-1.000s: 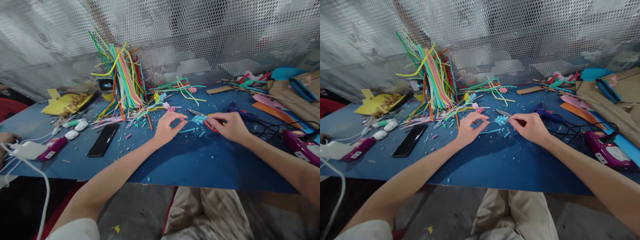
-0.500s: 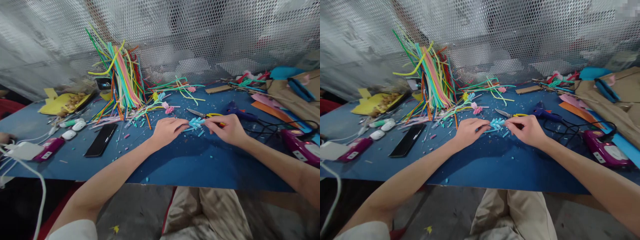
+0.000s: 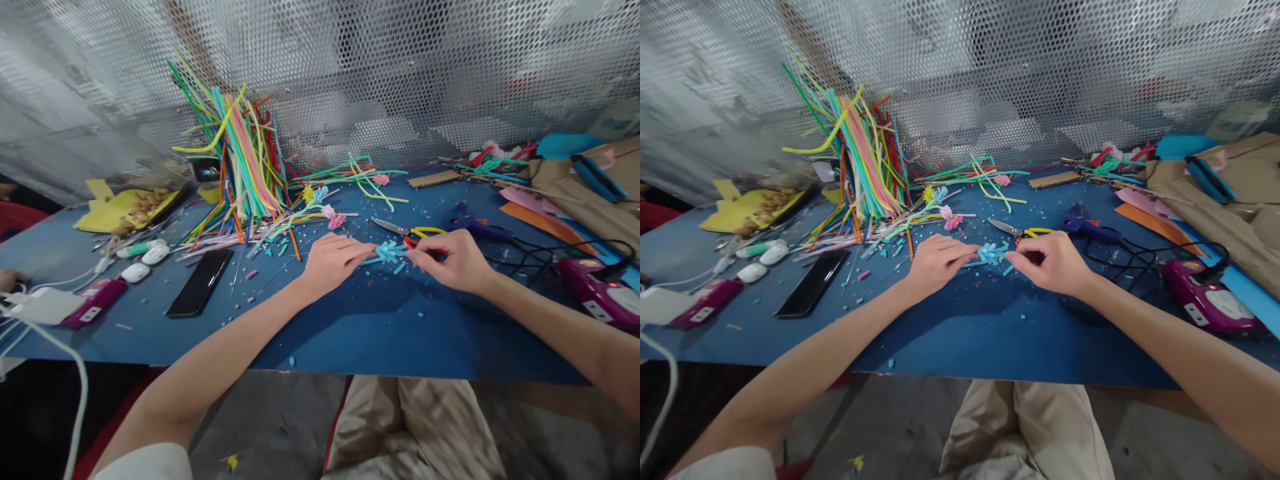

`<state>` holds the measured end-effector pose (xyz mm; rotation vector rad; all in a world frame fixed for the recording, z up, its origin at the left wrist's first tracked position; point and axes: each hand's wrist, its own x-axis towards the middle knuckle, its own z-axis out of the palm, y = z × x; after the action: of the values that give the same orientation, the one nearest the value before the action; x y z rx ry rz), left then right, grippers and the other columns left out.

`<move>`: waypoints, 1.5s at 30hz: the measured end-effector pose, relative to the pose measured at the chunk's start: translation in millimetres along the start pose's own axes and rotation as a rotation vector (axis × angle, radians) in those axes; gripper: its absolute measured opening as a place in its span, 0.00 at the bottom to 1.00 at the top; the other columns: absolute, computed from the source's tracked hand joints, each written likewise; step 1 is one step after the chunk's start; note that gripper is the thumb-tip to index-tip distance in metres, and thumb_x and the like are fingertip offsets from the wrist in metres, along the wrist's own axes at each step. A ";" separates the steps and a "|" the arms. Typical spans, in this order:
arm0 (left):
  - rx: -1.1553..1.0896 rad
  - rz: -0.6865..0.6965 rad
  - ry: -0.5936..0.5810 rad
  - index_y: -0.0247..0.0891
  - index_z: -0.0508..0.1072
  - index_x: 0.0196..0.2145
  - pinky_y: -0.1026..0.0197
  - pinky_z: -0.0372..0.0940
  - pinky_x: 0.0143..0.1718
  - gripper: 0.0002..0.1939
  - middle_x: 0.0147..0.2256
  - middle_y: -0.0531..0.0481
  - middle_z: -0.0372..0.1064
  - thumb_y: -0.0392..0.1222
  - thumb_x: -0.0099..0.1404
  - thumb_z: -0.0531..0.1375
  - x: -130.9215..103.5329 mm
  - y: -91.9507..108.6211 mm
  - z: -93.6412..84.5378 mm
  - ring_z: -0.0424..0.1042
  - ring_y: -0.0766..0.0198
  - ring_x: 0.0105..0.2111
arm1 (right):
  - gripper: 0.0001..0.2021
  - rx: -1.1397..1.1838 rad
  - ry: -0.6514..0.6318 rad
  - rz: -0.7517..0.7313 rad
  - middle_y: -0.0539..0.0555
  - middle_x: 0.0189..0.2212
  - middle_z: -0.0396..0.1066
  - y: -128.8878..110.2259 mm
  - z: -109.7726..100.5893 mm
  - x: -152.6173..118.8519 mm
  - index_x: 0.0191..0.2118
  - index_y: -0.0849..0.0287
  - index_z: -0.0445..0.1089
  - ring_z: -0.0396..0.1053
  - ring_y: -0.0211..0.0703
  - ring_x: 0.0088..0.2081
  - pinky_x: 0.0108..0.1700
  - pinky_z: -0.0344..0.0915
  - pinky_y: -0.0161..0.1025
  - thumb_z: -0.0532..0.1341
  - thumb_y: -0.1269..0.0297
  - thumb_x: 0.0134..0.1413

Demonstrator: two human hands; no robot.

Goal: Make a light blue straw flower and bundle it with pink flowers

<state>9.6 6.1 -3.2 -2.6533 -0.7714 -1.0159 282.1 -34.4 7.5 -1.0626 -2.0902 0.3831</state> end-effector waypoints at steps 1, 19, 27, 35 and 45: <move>-0.025 0.007 -0.007 0.43 0.81 0.45 0.63 0.64 0.37 0.11 0.37 0.54 0.82 0.45 0.74 0.59 -0.1 -1.0 -0.1 0.77 0.69 0.34 | 0.18 -0.004 0.021 0.007 0.49 0.18 0.66 0.3 -1.4 0.1 0.23 0.58 0.70 0.60 0.35 0.20 0.25 0.58 0.38 0.60 0.57 0.64; 0.004 0.115 0.105 0.47 0.81 0.45 0.60 0.57 0.32 0.08 0.37 0.57 0.82 0.42 0.71 0.62 1.6 1.1 -6.0 0.70 0.69 0.29 | 0.07 0.048 0.079 -0.312 0.50 0.37 0.80 2.3 0.6 0.6 0.43 0.52 0.76 0.77 0.40 0.39 0.44 0.74 0.38 0.63 0.70 0.63; 0.014 0.116 0.098 0.50 0.79 0.48 0.59 0.54 0.33 0.10 0.39 0.60 0.81 0.41 0.72 0.62 -0.3 1.0 -6.0 0.66 0.68 0.29 | 0.09 0.035 0.069 -0.425 0.52 0.39 0.80 -1.4 -4.6 0.9 0.43 0.51 0.77 0.77 0.41 0.40 0.47 0.74 0.38 0.62 0.71 0.63; 0.035 0.146 0.107 0.53 0.79 0.48 0.58 0.56 0.31 0.10 0.38 0.61 0.81 0.44 0.73 0.60 -1.5 -1.0 -2.7 0.67 0.67 0.28 | 0.08 0.046 0.004 -0.357 0.54 0.37 0.80 -2.9 -5.4 2.8 0.39 0.51 0.78 0.77 0.44 0.40 0.47 0.73 0.42 0.60 0.67 0.65; 0.091 0.078 0.005 0.53 0.82 0.46 0.59 0.54 0.32 0.11 0.37 0.56 0.82 0.46 0.74 0.58 -1.5 2.1 -4.8 0.68 0.67 0.28 | 0.06 0.052 -0.008 -0.356 0.54 0.36 0.79 1.0 -3.3 4.7 0.39 0.54 0.76 0.75 0.43 0.38 0.45 0.71 0.43 0.61 0.69 0.64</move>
<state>7.1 2.0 -0.6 -2.5809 -0.6898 -0.9449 283.3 -30.4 11.4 -0.6399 -2.2094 0.2624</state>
